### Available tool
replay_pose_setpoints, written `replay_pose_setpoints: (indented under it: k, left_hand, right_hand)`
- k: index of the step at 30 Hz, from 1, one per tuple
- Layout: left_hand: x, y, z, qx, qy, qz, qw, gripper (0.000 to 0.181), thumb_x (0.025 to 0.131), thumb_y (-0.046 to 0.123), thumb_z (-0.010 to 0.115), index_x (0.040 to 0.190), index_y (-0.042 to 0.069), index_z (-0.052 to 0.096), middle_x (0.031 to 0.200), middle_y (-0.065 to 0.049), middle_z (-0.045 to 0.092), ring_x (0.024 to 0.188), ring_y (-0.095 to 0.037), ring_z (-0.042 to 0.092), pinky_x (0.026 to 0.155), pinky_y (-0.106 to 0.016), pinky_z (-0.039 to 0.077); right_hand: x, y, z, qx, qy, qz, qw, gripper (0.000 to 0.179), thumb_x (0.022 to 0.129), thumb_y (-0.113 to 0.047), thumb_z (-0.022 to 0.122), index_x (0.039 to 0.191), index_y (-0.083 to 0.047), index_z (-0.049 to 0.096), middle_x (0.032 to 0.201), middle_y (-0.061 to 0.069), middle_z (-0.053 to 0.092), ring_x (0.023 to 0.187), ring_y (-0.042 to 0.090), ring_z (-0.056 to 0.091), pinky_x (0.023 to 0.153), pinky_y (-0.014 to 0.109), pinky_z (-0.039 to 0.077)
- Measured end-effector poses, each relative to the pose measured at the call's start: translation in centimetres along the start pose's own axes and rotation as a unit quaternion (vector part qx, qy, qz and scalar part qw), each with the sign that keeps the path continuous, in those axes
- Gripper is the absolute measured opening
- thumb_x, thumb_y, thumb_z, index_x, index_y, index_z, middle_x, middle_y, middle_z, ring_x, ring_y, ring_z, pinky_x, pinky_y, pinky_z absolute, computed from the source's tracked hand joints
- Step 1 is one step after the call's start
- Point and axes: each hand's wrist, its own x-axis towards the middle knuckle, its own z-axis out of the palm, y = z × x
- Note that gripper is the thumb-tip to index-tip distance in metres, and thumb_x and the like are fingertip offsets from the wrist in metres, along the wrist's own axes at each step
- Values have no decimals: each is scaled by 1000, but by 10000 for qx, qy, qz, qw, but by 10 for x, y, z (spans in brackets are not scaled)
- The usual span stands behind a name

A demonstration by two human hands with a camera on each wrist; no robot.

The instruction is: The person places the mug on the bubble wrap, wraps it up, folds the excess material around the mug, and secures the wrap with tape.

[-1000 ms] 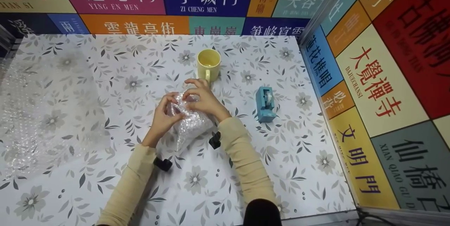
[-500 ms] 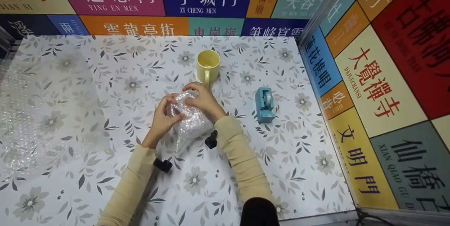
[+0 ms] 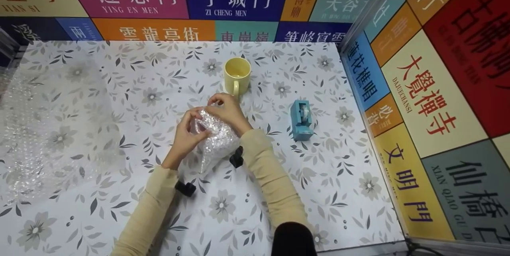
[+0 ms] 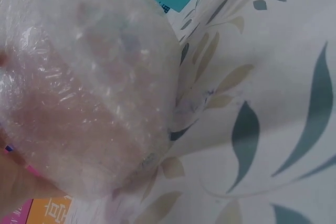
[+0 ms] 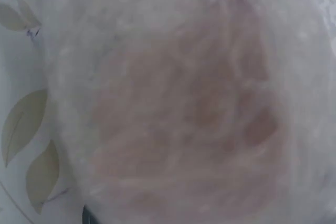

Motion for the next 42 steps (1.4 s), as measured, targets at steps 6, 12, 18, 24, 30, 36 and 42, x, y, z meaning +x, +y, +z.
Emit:
replay_pose_setpoints:
  k: [6,12,18,24,30,36,42]
  left_hand:
    - [-1,-1,0,20,17,170,9999,36,63,-12,65,92,-13,45,120,-27,48,116,-37,43,106,-39,25]
    - [-1,-1,-2,-34,-73,77,9999,36,64,-11,67,93,-13,45,122,-27,46,118,-37,41,107,-40,23]
    - [-2,-1,-4,91,-50,-93,9999,37,64,-9,68,93,-11,45,123,-29,43,120,-39,38,107,-43,21]
    - [-2,1,-2,194,-74,-1,9998,36,64,-8,69,91,-11,45,122,-31,44,118,-41,39,107,-44,22]
    - [-1,0,-1,2,-35,19,10000,36,63,-9,68,91,-12,44,122,-33,42,119,-41,38,107,-43,21]
    - [-1,0,-1,22,-15,-9,10000,37,63,-8,68,92,-12,45,123,-32,42,120,-41,37,107,-43,20]
    - [-2,1,0,182,13,-63,9998,36,64,-7,68,92,-11,45,123,-31,43,120,-42,38,107,-47,19]
  right_hand:
    - [4,-7,2,-254,66,433,9987,13,77,-13,68,79,0,64,75,5,62,75,17,54,70,27,44]
    - [2,-7,4,-285,110,287,9991,14,78,-11,68,81,1,64,81,9,62,76,20,56,69,29,47]
    - [-8,-5,2,132,425,190,9988,17,83,-9,64,93,5,63,102,16,57,94,29,54,78,36,48]
    - [-22,-5,-10,-278,729,481,9958,16,80,-8,65,79,8,65,108,19,57,106,30,48,86,39,44]
    - [-26,-10,-18,-874,-478,595,9932,26,85,-16,60,86,8,68,123,25,52,121,38,37,104,46,23]
    - [-24,-6,-8,-552,-705,661,9938,24,86,-13,58,85,9,66,124,25,50,122,39,33,105,46,19]
    - [-27,-4,3,-219,-331,697,9968,18,80,-6,60,81,12,63,128,26,44,126,39,21,107,46,11]
